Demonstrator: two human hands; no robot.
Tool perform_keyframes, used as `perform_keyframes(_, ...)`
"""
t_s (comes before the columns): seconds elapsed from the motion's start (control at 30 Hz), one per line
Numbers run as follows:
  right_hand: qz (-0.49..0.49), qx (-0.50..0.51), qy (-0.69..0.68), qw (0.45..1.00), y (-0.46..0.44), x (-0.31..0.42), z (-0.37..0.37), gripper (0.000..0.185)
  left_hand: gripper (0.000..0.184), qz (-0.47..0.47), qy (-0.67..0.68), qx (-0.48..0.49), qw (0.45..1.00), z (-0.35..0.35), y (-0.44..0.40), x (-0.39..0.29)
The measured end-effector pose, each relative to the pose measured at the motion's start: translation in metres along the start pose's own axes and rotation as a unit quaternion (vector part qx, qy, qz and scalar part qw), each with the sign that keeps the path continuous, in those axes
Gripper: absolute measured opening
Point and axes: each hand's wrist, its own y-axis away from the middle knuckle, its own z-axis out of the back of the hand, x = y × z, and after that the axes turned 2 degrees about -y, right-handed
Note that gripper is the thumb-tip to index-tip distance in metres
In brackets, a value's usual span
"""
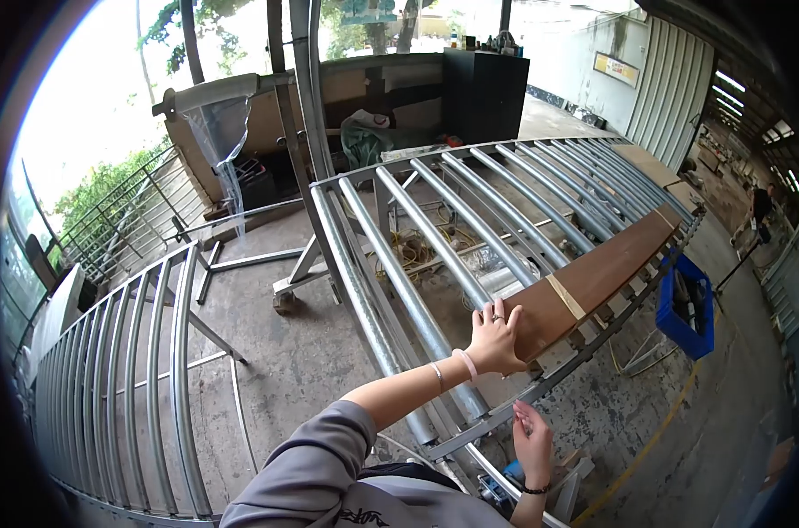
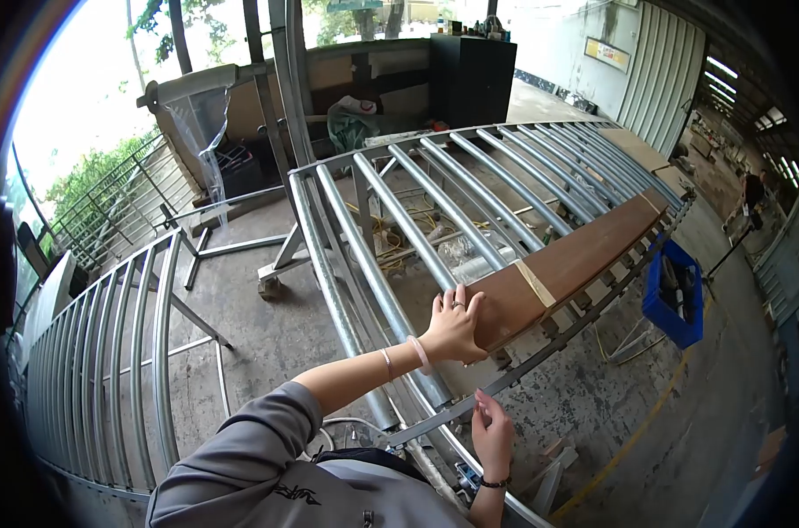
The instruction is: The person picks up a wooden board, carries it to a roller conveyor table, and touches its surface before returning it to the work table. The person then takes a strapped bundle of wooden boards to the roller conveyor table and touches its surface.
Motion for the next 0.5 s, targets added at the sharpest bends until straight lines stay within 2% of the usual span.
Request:
perform_keyframes(0.1,0.069,-0.003,0.086,0.994,-0.007,0.021,-0.001,0.027,0.108,0.004,-0.014,-0.003,1.0,0.007,0.025,0.011)
perform_keyframes(0.23,0.176,-0.037,0.121,0.976,-0.028,0.042,0.004,0.026,0.106,-0.017,0.014,-0.04,0.999,0.022,0.06,0.03)
perform_keyframes(0.33,0.187,-0.034,0.154,0.97,-0.043,0.049,0.005,0.028,0.101,-0.008,0.024,-0.017,1.0,0.042,0.089,0.041)
perform_keyframes(0.4,0.254,-0.016,0.254,0.933,-0.049,0.05,0.002,0.039,0.101,-0.004,0.019,-0.018,1.0,0.044,0.108,0.049)
perform_keyframes(0.43,0.255,-0.01,0.252,0.933,-0.048,0.055,-0.005,0.039,0.101,-0.003,0.011,-0.027,1.0,0.047,0.116,0.055)
perform_keyframes(0.5,0.252,0.044,0.296,0.92,-0.046,0.068,-0.016,0.057,0.101,0.007,0.003,-0.037,0.999,0.054,0.132,0.065)
